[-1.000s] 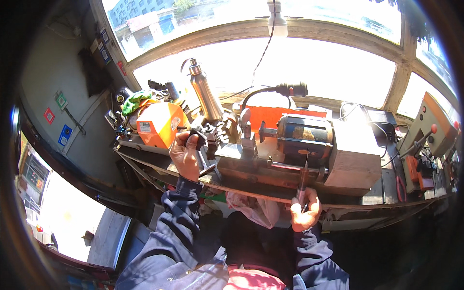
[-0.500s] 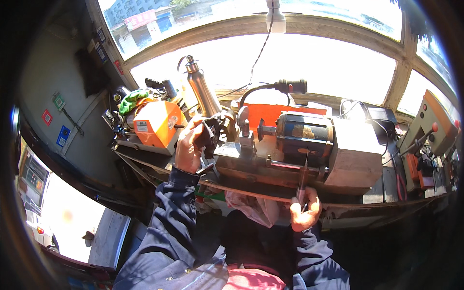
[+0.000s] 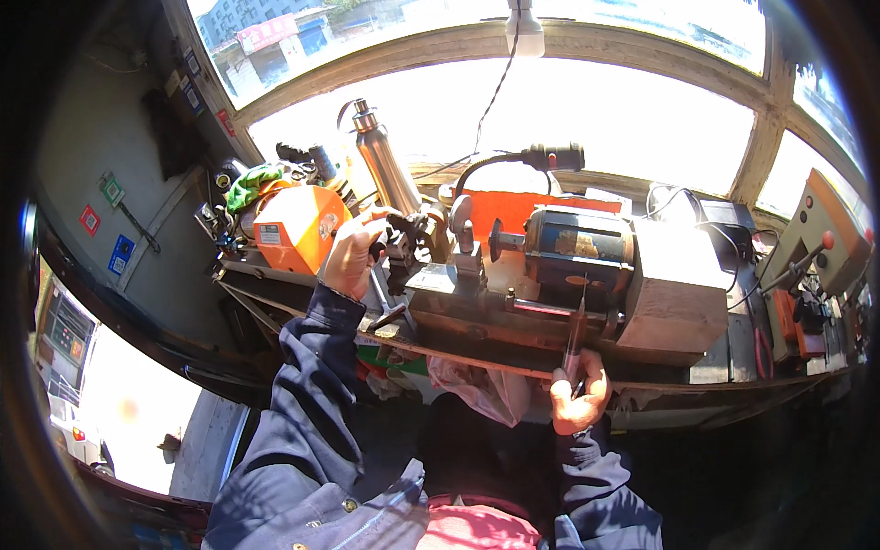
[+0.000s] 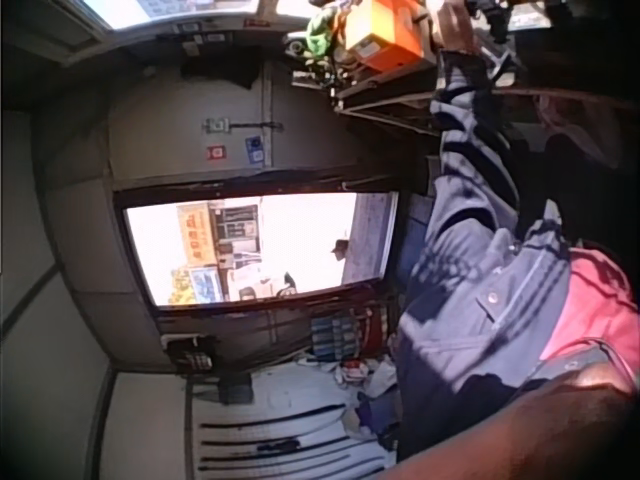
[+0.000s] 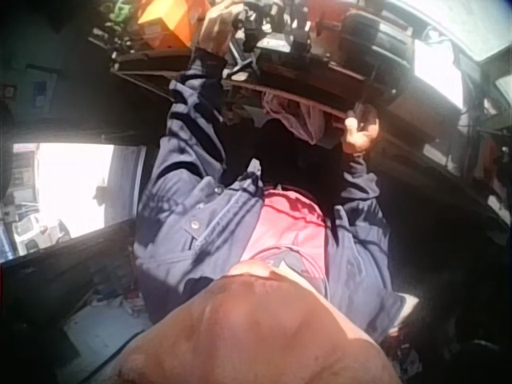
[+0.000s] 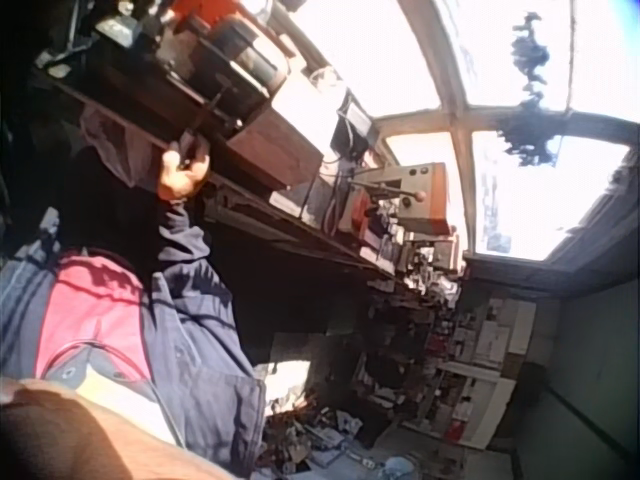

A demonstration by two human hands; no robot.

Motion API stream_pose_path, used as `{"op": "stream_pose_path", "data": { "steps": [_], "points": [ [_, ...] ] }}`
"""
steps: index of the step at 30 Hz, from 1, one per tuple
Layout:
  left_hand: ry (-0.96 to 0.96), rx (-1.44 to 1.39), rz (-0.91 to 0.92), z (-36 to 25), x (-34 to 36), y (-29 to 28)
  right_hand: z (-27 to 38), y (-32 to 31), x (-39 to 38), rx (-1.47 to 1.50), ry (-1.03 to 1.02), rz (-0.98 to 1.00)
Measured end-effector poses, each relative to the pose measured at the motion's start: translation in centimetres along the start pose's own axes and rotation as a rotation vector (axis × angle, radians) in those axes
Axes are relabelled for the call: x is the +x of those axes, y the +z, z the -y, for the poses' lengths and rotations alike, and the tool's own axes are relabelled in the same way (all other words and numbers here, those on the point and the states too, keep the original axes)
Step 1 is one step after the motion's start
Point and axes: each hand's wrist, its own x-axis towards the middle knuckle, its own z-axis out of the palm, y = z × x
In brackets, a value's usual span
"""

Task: The person uses a bench grinder to grind and polish small metal parts. They repeatedly hold the parts against the rotating wheel, wipe them with a cloth, and inspect the surfaces. The person also adjusts the grinder's tool rest and uses a screwdriver to tighten components.

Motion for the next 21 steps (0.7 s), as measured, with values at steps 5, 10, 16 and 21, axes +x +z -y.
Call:
{"op": "stream_pose_path", "data": {
  "steps": [5,10,16,21],
  "points": [
    [-0.248,-0.218,-0.254,-0.7,-0.3,0.0,-0.4,0.0,0.2,-0.024,-0.032,-0.002],
    [-0.202,-0.067,-0.21,-1.3,-2.3,1.4,-0.4,0.0,0.0,0.01,0.004,0.013],
    [-0.044,-0.041,-0.155,-0.2,-0.6,1.4,-0.2,0.2,-0.1,-0.002,0.006,-0.015],
    [-0.097,-0.151,-0.187,0.1,-0.7,0.8,-0.4,0.1,0.1,-0.034,-0.046,-0.029]
  ]
}}
